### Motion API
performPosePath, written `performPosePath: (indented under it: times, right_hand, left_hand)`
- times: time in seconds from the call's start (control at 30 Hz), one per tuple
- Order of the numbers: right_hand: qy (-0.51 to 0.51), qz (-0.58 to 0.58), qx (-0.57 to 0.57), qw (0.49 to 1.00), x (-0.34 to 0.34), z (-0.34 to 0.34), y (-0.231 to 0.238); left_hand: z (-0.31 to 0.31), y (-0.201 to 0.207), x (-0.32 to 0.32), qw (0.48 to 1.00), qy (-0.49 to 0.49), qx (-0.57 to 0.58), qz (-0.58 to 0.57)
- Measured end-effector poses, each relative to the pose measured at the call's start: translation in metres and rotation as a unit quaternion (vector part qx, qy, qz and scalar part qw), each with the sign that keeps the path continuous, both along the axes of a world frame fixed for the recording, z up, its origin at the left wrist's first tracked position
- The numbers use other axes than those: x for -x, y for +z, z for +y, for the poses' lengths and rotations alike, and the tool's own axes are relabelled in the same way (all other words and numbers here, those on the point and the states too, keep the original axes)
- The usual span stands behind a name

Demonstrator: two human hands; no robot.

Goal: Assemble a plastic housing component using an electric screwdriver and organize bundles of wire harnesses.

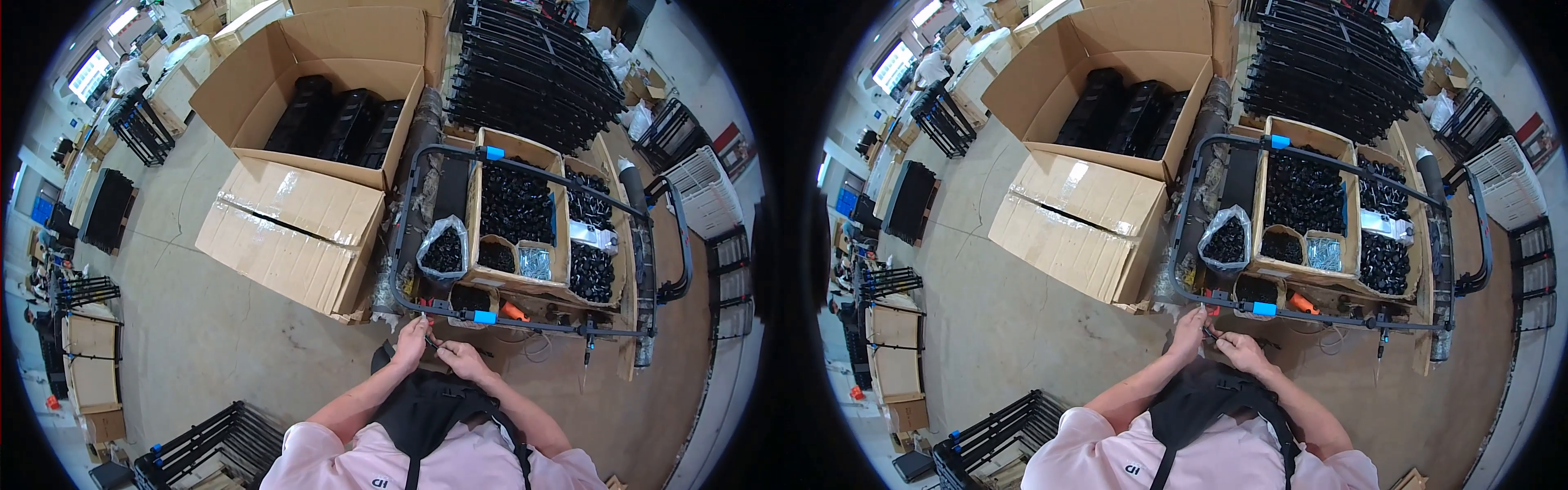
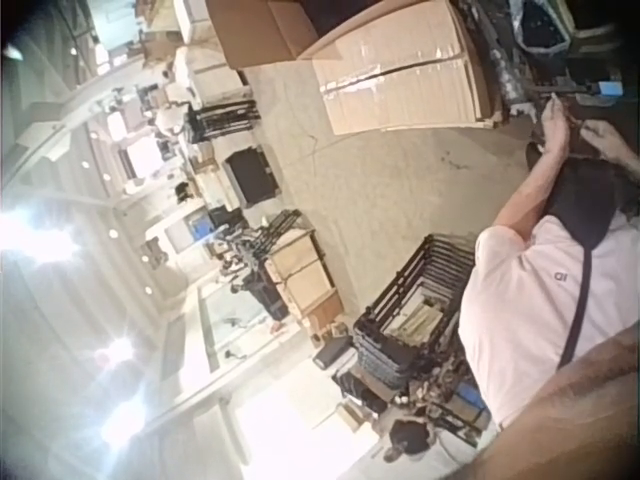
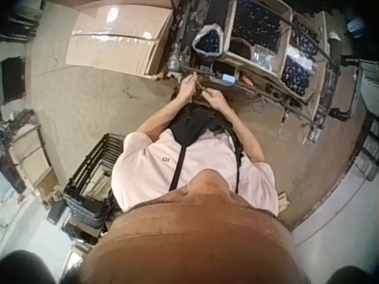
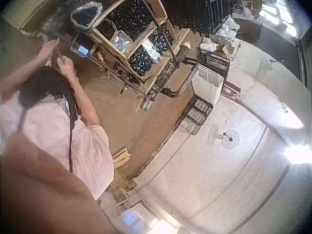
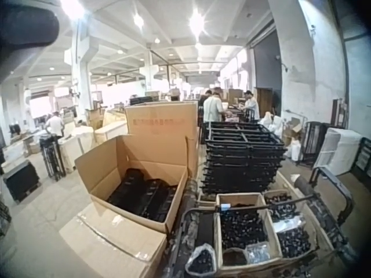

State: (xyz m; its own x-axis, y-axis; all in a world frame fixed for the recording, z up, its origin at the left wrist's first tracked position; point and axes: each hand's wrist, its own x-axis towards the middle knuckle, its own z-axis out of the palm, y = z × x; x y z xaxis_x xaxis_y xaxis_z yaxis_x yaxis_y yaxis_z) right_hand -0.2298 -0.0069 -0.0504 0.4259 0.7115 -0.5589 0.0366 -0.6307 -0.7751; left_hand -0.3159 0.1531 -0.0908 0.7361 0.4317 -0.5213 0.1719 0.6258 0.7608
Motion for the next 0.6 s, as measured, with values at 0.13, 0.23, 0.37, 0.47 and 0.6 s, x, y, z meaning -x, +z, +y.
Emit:
performPosePath:
  times: [0.13,0.23,0.37,0.47,0.6]
  right_hand:
    - [-0.009,0.029,-0.007,1.0,-0.006,-0.007,-0.008]
    - [0.005,0.022,0.008,1.0,-0.009,-0.007,-0.009]
    - [0.041,-0.005,0.006,0.999,-0.012,-0.001,-0.007]
    - [0.032,0.009,-0.03,0.999,-0.012,0.0,-0.01]
    - [0.019,0.017,-0.053,0.998,-0.012,0.001,-0.01]
  left_hand:
    - [0.003,0.004,-0.005,0.994,-0.075,-0.062,0.046]
    - [0.009,0.011,-0.003,0.997,-0.065,0.001,0.051]
    - [0.012,0.01,-0.001,0.997,-0.044,0.029,0.057]
    - [0.01,0.011,-0.001,0.998,-0.014,0.032,0.059]
    - [0.007,0.016,0.003,0.994,-0.021,-0.032,0.1]
